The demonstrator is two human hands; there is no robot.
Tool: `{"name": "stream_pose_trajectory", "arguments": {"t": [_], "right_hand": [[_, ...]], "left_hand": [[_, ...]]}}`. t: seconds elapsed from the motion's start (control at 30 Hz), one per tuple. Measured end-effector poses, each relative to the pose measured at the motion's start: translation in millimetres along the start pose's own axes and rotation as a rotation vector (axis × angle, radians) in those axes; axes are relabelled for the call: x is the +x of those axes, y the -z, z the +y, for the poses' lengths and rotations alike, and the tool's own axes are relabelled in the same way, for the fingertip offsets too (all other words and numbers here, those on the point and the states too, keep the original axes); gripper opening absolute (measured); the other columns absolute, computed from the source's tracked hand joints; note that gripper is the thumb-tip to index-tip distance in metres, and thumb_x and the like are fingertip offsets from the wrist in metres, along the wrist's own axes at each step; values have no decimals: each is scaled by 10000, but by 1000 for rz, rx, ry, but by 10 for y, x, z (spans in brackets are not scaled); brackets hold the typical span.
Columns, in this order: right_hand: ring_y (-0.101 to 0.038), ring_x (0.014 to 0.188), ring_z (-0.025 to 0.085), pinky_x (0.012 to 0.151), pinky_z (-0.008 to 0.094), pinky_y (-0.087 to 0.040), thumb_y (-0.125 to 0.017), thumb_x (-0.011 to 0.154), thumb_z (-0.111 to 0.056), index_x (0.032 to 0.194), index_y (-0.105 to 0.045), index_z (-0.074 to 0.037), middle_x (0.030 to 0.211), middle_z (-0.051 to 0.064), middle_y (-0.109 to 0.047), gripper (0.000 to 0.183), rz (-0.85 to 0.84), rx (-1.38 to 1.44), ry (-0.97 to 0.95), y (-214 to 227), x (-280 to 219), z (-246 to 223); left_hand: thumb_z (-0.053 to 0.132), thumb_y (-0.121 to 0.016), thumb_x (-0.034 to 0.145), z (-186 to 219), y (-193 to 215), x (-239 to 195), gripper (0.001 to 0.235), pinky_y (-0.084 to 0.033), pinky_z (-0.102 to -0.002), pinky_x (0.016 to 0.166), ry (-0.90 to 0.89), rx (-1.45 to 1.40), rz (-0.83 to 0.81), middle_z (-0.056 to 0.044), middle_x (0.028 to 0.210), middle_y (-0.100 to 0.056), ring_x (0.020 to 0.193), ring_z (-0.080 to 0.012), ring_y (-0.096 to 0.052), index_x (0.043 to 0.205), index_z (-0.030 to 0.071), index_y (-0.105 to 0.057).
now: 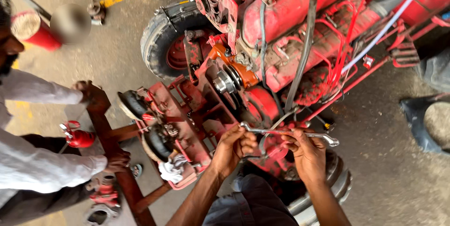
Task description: The person cleans and tightens components on a red tractor engine using a cloth and a wrench while being assisted by others.
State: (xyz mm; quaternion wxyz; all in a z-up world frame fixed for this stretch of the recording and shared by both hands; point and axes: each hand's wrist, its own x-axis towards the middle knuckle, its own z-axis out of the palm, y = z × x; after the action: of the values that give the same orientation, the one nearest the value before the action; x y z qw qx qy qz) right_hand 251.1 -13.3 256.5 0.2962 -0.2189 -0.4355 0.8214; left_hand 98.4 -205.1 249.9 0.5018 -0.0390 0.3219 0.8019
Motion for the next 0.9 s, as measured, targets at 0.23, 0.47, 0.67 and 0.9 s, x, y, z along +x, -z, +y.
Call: {"name": "stream_pose_trajectory", "arguments": {"t": [0.23,0.47,0.67,0.9], "right_hand": [[-720,658,164,637,302,-612,-650,1016,-180,972,-662,-16,786,117,-754,170,-67,-572,34,-399,837,-78],[-716,605,155,564,319,-561,-626,1032,-222,955,-660,-41,719,79,-740,199,-460,-1106,102,-879,1687,138],[-689,578,301,599,442,-518,-660,985,-259,1032,-673,-55,619,136,-685,210,-698,-1527,331,-1186,2187,201],[-674,614,381,549,510,-508,-664,982,-297,1041,-684,-14,657,189,-659,290,-799,-1593,427,-1642,2586,456]], "left_hand": [[239,-556,1031,-216,227,1187,162,-562,-283,641,-161,81,305,-62,885,-706,736,-162,-689,1071,91,-608],[93,-617,988,-690,866,2449,101,-613,-295,683,-303,-323,445,-48,904,-709,781,-179,-701,1065,40,-653],[45,-657,969,-758,1019,2778,96,-652,-298,730,-283,-465,468,-109,923,-735,814,-201,-734,1053,0,-667],[166,-708,966,-766,938,2725,77,-386,-210,365,-195,-297,524,4,700,-632,491,-84,-553,939,138,-642]]}}
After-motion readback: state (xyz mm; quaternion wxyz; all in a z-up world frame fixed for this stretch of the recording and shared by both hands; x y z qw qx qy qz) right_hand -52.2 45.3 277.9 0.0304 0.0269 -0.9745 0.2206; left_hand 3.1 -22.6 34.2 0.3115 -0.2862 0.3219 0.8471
